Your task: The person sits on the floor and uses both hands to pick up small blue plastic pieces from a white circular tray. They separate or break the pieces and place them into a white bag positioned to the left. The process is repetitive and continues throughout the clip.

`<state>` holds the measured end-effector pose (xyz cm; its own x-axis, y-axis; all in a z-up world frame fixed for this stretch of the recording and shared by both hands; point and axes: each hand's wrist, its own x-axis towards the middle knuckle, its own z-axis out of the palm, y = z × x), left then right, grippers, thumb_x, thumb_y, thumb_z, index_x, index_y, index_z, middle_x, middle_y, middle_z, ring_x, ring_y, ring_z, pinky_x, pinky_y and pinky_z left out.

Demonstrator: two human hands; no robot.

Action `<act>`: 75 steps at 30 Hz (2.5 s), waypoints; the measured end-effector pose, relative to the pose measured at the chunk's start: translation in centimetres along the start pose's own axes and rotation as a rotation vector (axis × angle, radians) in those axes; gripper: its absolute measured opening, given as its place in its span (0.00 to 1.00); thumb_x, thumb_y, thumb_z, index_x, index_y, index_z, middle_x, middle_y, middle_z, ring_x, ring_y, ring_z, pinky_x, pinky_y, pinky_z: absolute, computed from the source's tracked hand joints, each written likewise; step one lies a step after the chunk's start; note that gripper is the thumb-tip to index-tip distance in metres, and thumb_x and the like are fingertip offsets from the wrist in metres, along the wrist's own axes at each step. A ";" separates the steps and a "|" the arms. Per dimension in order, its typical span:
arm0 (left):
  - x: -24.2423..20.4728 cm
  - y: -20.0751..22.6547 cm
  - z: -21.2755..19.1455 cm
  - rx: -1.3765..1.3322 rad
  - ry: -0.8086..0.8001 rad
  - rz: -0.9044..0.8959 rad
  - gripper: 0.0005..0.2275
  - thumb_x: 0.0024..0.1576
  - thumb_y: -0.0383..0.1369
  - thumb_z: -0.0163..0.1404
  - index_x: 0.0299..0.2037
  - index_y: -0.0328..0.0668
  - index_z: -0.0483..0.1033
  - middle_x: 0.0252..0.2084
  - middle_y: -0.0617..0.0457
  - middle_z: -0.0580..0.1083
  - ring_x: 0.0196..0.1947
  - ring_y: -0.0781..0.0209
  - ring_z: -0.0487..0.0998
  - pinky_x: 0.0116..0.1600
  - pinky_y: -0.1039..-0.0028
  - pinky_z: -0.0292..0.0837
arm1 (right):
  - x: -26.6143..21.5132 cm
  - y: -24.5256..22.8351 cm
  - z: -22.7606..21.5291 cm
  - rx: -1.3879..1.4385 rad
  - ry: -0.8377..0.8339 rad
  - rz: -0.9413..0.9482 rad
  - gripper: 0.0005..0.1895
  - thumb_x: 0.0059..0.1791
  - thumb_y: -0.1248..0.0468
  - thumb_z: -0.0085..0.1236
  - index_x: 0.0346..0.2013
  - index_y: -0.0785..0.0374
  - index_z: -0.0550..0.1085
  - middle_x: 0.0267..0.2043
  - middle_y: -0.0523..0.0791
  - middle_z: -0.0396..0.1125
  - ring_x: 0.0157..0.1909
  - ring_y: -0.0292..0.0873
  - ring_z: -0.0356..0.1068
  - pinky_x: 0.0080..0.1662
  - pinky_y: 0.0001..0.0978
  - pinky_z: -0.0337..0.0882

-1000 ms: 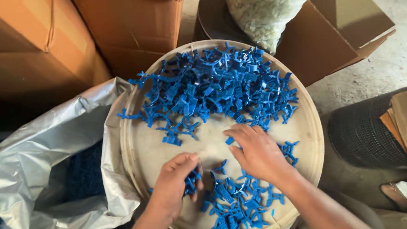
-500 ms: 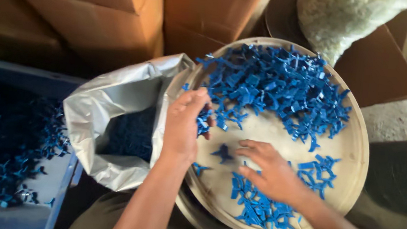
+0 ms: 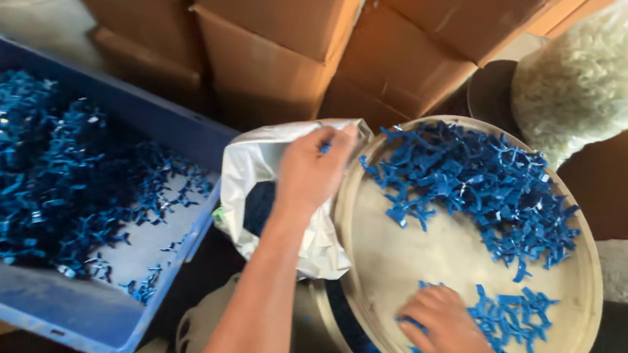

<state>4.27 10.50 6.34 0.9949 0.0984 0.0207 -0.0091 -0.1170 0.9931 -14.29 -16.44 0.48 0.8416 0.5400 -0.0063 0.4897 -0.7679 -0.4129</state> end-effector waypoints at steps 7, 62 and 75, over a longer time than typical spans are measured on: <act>1.4 -5.0 -5.2 0.514 -0.096 -0.020 0.19 0.54 0.51 0.50 0.41 0.47 0.84 0.42 0.48 0.81 0.45 0.46 0.80 0.49 0.59 0.72 | -4.6 -0.4 -1.4 -0.047 0.030 0.136 0.09 0.44 0.55 0.61 0.35 0.52 0.80 0.43 0.39 0.76 0.50 0.44 0.72 0.57 0.45 0.60; -14.2 -9.3 9.2 -0.536 -0.198 -0.428 0.10 0.59 0.36 0.53 0.43 0.36 0.77 0.31 0.55 0.74 0.27 0.69 0.72 0.29 0.78 0.66 | 10.5 4.3 -8.0 -0.249 0.356 0.249 0.30 0.42 0.53 0.65 0.58 0.56 0.75 0.69 0.52 0.57 0.71 0.62 0.52 0.64 0.63 0.53; -14.8 -9.6 8.5 -0.518 -0.091 -0.330 0.15 0.61 0.39 0.51 0.52 0.38 0.74 0.33 0.55 0.74 0.29 0.70 0.70 0.31 0.79 0.67 | 4.0 -1.5 0.5 -0.162 0.058 0.143 0.24 0.36 0.60 0.67 0.46 0.59 0.78 0.62 0.51 0.63 0.62 0.58 0.58 0.60 0.65 0.55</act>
<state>-9.57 1.78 -4.45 0.9578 -0.0398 -0.2848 0.2763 0.4022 0.8729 -11.73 -12.97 0.66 0.9145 0.4045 -0.0002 0.3905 -0.8831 -0.2602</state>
